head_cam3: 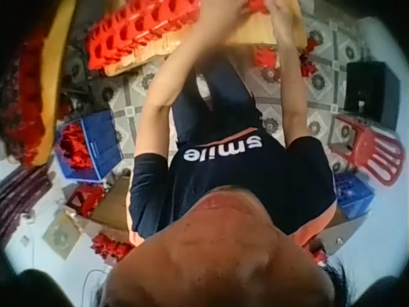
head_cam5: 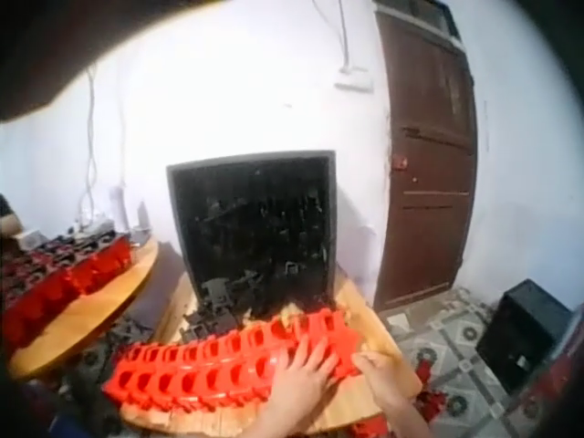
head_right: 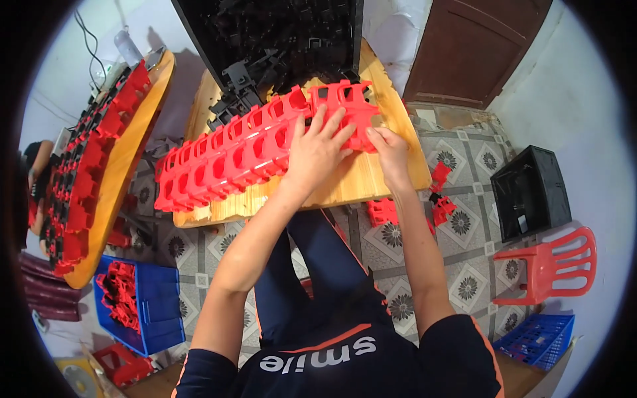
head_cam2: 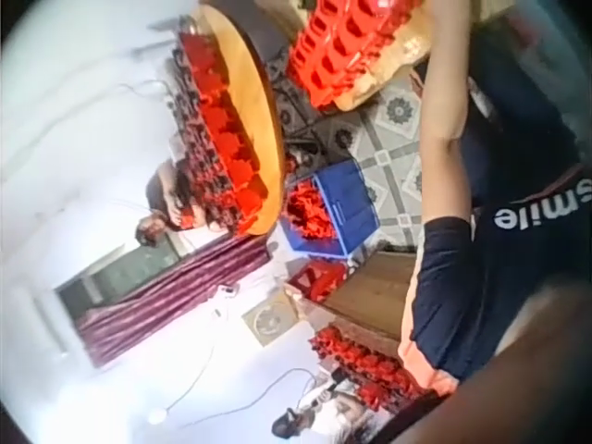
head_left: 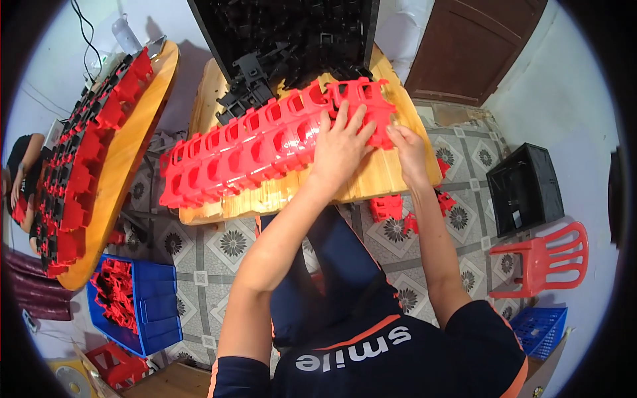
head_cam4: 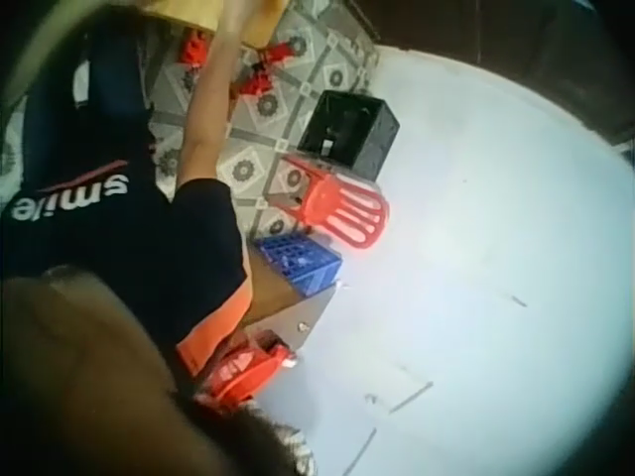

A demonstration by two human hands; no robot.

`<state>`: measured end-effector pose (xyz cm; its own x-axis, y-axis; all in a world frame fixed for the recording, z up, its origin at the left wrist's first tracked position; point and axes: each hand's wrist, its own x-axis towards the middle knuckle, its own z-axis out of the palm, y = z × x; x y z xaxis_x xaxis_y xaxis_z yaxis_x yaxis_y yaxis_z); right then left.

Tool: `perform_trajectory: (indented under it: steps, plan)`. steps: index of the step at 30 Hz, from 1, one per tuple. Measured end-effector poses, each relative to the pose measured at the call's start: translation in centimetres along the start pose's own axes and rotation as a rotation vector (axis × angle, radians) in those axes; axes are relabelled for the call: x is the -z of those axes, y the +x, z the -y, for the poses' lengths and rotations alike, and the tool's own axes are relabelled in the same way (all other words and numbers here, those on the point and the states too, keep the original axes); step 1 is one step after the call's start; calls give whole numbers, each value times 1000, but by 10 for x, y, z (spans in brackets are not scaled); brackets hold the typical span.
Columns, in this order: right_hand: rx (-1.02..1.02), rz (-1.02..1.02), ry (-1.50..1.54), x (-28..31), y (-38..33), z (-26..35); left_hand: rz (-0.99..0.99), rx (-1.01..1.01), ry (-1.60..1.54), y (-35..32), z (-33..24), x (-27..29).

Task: The person assembles black plastic components onto red plastic frames by hand, then organizes the assembled items on a wooden table.

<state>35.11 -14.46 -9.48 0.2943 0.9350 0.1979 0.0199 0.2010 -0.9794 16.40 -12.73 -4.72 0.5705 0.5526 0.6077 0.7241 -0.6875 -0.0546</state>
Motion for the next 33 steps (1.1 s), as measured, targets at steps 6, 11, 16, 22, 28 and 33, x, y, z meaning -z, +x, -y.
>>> perform_trajectory:
  steps: [6, 11, 16, 22, 28, 33]
  plan:
    - [193, -215, -242, 29, -10, 16, 138, 67, 3, -1, 3, -6]
    - [535, -297, -540, 9, -28, 69, -310, 454, -896, 24, -18, 28]
    - [1033, 611, -485, -31, 21, 118, -552, 867, -1794, 11, 3, 60]
    - [995, 243, -1019, -69, 180, 51, -602, 878, -2055, -68, 27, 76]
    - [668, 827, -1652, -124, 234, 81, -692, 1076, -1923, -95, 37, 93]
    - [564, 1005, -1588, -130, 242, 76, -674, 1096, -1979, -104, 29, 90]
